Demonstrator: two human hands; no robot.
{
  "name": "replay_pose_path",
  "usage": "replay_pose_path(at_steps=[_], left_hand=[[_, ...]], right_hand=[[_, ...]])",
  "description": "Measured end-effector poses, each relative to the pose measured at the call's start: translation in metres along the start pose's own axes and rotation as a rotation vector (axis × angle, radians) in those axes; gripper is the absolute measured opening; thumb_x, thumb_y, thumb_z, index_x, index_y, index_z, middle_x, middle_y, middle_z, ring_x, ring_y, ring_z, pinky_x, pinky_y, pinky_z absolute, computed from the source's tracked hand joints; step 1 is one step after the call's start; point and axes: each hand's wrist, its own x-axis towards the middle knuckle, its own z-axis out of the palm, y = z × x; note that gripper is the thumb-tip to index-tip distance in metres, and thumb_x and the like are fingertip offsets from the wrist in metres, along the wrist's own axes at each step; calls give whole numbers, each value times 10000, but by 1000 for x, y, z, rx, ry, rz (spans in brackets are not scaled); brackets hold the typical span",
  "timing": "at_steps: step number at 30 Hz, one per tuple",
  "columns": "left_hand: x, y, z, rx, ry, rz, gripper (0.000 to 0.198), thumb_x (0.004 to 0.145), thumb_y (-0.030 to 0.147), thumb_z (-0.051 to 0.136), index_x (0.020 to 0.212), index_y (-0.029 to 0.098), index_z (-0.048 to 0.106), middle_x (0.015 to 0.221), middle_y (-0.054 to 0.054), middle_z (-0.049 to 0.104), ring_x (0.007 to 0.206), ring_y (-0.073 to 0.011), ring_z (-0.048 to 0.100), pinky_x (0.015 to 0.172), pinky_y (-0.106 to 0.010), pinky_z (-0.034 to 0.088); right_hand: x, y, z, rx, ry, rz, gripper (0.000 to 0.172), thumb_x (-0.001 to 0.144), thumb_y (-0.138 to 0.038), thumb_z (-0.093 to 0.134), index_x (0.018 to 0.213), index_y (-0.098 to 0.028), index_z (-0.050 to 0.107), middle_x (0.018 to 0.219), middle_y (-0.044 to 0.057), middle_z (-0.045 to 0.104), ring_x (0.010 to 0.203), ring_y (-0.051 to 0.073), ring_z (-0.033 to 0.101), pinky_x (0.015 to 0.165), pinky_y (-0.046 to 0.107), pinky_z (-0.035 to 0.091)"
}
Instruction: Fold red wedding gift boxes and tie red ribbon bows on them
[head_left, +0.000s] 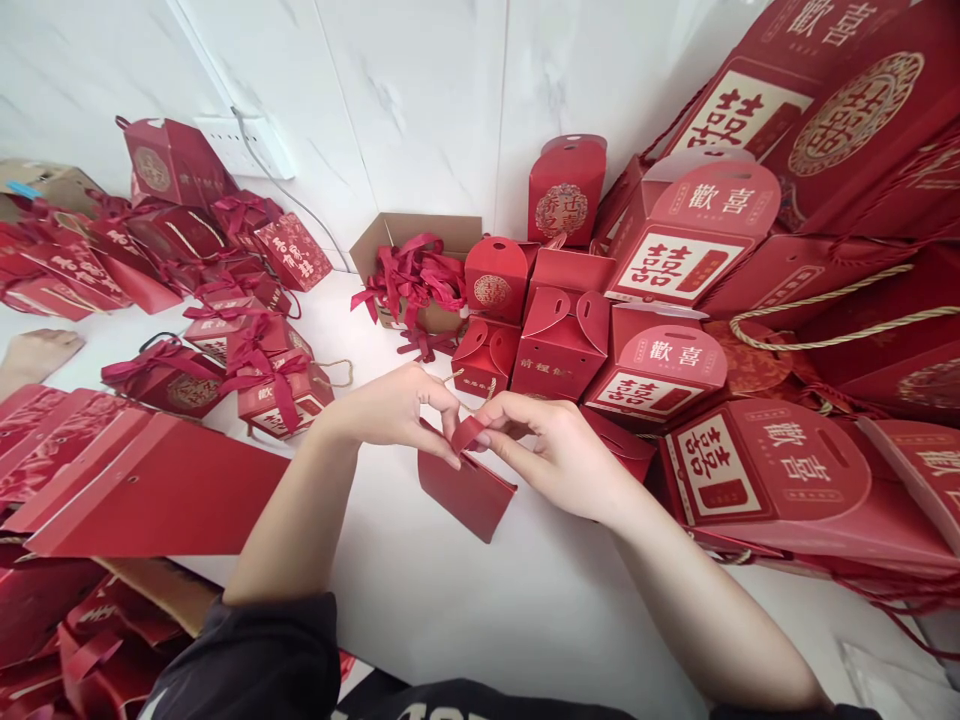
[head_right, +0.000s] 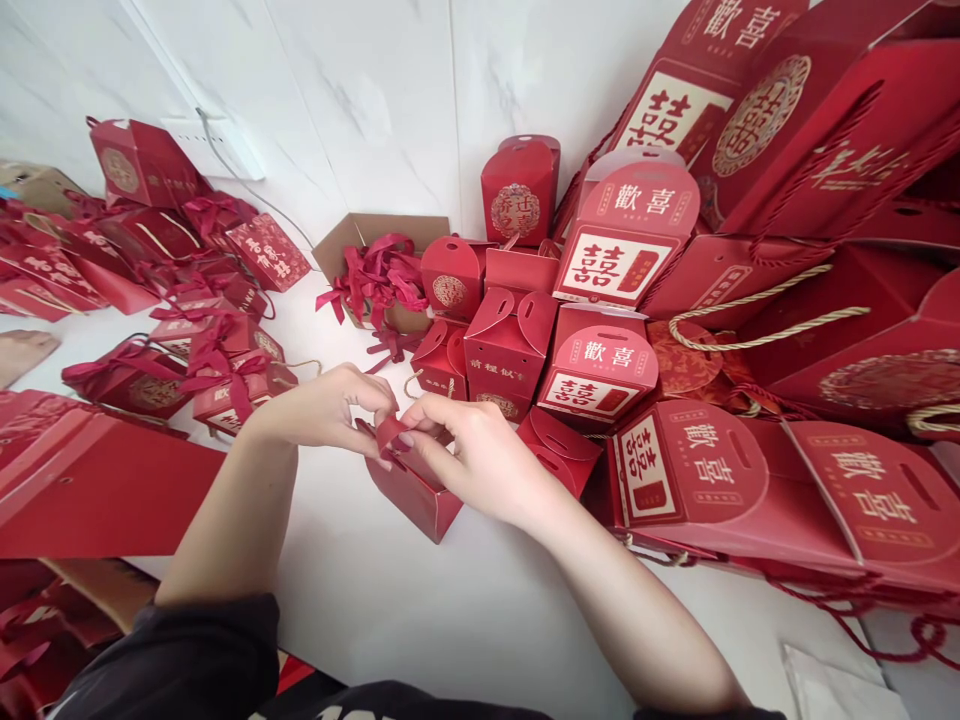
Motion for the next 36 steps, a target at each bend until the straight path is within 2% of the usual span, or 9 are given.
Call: replay_pose_path(at_steps=[9, 13, 20, 24, 28, 31, 33, 36], left_hand=[[1, 0, 1, -5, -14, -13, 171, 722, 323, 796, 727, 166, 728, 727, -3, 695, 687, -98, 610, 645, -157, 457], [0, 0, 1, 27, -26, -6, 206, 728, 356, 789, 718, 163, 718, 724, -11, 691, 711, -114, 615, 647, -171, 451], [0, 4, 1, 31, -14, 37, 158, 747, 306, 775, 701, 168, 713, 707, -9, 694, 705, -105, 600, 664, -166, 443], [1, 4, 1, -28, -50, -14, 153, 745, 285, 764, 694, 159, 695, 721, -9, 699, 704, -103, 604, 639, -165, 441], [3, 1, 1, -131, -113, -93, 157, 752, 282, 745, 792, 151, 669, 786, -16, 717, 731, -113, 633, 621, -169, 446], [5, -3, 2, -129, -95, -106, 218, 718, 311, 772, 751, 142, 637, 770, -12, 704, 716, -115, 621, 628, -181, 446], [6, -5, 2, -116, -79, -113, 244, 701, 323, 784, 742, 142, 627, 775, -12, 696, 711, -116, 615, 630, -188, 448], [8, -5, 3, -76, -84, -74, 240, 726, 342, 763, 772, 151, 626, 804, -13, 685, 729, -125, 612, 660, -208, 459]], right_hand=[[-2, 0, -1, -12, -20, -8, 100, 923, -162, 535, 862, -200, 605, 798, -33, 655, 671, 87, 541, 612, 182, 407], [-2, 0, -1, 21, -37, 19, 97, 924, -164, 529, 875, -201, 604, 809, -38, 665, 678, 78, 554, 623, 173, 415], [-2, -3, -1, 52, -44, 39, 103, 920, -184, 549, 855, -200, 627, 809, -42, 686, 678, 76, 573, 609, 175, 419], [-2, 0, -4, 65, -123, 3, 161, 912, -134, 529, 897, -196, 676, 846, -25, 708, 749, 98, 614, 695, 200, 445], [2, 11, -4, 147, -221, -13, 157, 920, -143, 525, 951, -204, 666, 891, -11, 696, 808, 117, 627, 710, 215, 453], [6, 18, -1, 5, -157, -55, 83, 875, -130, 592, 858, -208, 613, 822, -26, 612, 757, 114, 564, 669, 217, 415], [8, 19, 0, -96, -128, -99, 108, 865, -120, 599, 802, -203, 570, 811, -26, 553, 741, 113, 519, 666, 221, 397], [7, 17, -3, -152, -201, -182, 115, 877, -102, 563, 818, -200, 549, 863, -13, 557, 780, 121, 515, 712, 233, 406]])
